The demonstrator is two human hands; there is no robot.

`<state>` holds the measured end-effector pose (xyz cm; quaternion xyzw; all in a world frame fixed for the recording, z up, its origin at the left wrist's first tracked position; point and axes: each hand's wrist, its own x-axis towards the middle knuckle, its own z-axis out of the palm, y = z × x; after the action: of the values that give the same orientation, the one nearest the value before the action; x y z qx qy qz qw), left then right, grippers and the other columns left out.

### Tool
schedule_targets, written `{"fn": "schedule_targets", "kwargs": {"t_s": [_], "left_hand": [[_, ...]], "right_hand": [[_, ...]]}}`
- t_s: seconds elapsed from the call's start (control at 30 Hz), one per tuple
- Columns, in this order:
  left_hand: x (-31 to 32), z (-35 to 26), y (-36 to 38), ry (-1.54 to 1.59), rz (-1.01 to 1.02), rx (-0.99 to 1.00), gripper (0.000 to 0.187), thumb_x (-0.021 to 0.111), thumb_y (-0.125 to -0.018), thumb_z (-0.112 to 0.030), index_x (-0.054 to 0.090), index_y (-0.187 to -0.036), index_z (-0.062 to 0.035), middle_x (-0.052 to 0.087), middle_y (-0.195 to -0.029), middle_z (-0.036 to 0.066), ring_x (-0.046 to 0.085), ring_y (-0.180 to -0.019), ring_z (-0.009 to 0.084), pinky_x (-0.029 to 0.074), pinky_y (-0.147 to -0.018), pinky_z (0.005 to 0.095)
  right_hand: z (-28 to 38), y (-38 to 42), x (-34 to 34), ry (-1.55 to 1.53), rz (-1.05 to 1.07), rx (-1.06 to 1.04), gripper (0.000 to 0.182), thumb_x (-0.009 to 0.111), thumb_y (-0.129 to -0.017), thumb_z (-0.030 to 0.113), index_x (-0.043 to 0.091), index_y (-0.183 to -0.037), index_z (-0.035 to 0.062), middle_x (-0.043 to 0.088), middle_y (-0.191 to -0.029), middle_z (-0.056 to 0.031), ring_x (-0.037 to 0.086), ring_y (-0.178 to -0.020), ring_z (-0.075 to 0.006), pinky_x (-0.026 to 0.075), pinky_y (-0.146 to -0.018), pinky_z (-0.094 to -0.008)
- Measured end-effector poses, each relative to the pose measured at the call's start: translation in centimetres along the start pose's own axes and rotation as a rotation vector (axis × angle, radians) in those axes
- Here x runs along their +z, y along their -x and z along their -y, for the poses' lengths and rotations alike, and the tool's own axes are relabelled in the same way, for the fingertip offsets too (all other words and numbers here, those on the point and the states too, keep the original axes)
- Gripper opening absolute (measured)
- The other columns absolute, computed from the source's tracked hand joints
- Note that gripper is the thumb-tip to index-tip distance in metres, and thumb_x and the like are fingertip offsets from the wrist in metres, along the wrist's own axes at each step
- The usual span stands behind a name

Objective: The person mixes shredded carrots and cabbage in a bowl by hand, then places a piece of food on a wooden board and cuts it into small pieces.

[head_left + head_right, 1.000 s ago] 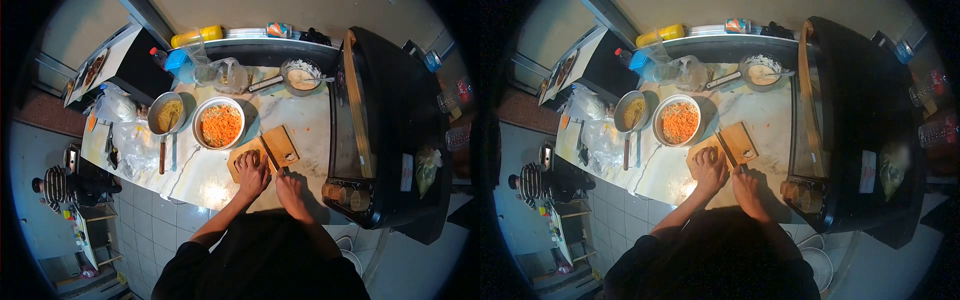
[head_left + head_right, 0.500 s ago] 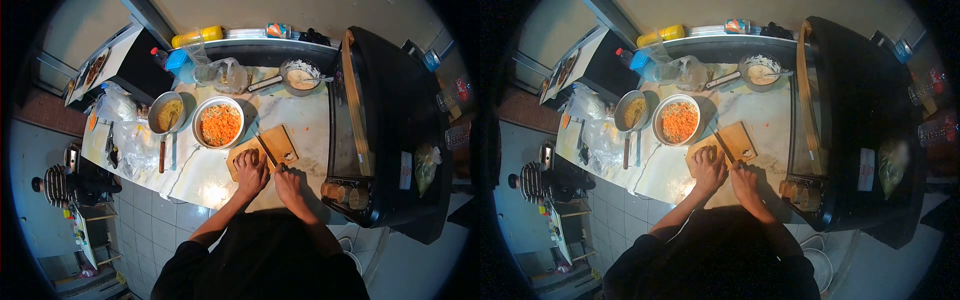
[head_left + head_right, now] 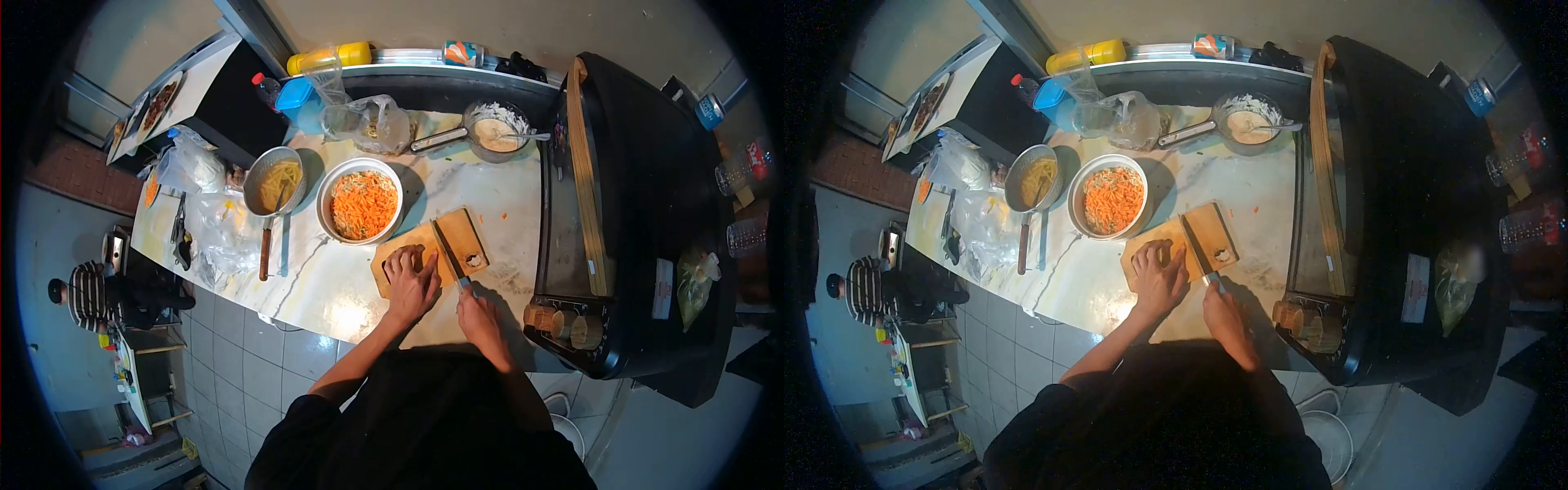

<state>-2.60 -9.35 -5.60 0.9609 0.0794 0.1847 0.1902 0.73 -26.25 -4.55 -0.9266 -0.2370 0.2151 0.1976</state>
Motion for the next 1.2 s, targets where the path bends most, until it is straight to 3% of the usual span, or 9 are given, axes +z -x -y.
{"fn": "schedule_targets", "kwargs": {"t_s": [0.07,0.37,1.2], "left_hand": [[0.1,0.1,0.0,-0.013,-0.007,0.009,0.041,0.062,-0.080,-0.019,0.063,-0.120,-0.0097,0.048,-0.124,0.017,0.038,-0.119,0.0371,0.026,-0.100,0.0520],[0.0,0.1,-0.1,-0.013,-0.005,0.011,0.039,0.063,-0.080,-0.016,0.063,-0.118,-0.0090,0.048,-0.124,0.017,0.038,-0.120,0.0375,0.025,-0.100,0.0519],[0.2,0.1,-0.2,0.010,0.029,-0.003,0.038,0.059,-0.083,-0.020,0.064,-0.118,-0.0045,0.047,-0.125,0.018,0.036,-0.122,0.0372,0.023,-0.102,0.0514]], "right_hand": [[0.8,-0.5,-1.0,-0.197,0.053,0.025,0.033,0.048,-0.093,0.023,0.050,-0.117,0.0002,0.062,-0.082,-0.0265,0.060,-0.080,-0.0461,0.045,-0.071,-0.0558],[1.5,-1.8,0.3,-0.316,-0.016,0.025,0.024,0.048,-0.093,0.023,0.051,-0.102,0.0014,0.062,-0.083,-0.0272,0.058,-0.082,-0.0485,0.046,-0.072,-0.0558],[3.2,-1.7,1.5,-0.302,0.044,0.112,0.025,0.047,-0.095,0.024,0.047,-0.103,0.0010,0.061,-0.090,-0.0284,0.057,-0.089,-0.0482,0.045,-0.077,-0.0558]]}}
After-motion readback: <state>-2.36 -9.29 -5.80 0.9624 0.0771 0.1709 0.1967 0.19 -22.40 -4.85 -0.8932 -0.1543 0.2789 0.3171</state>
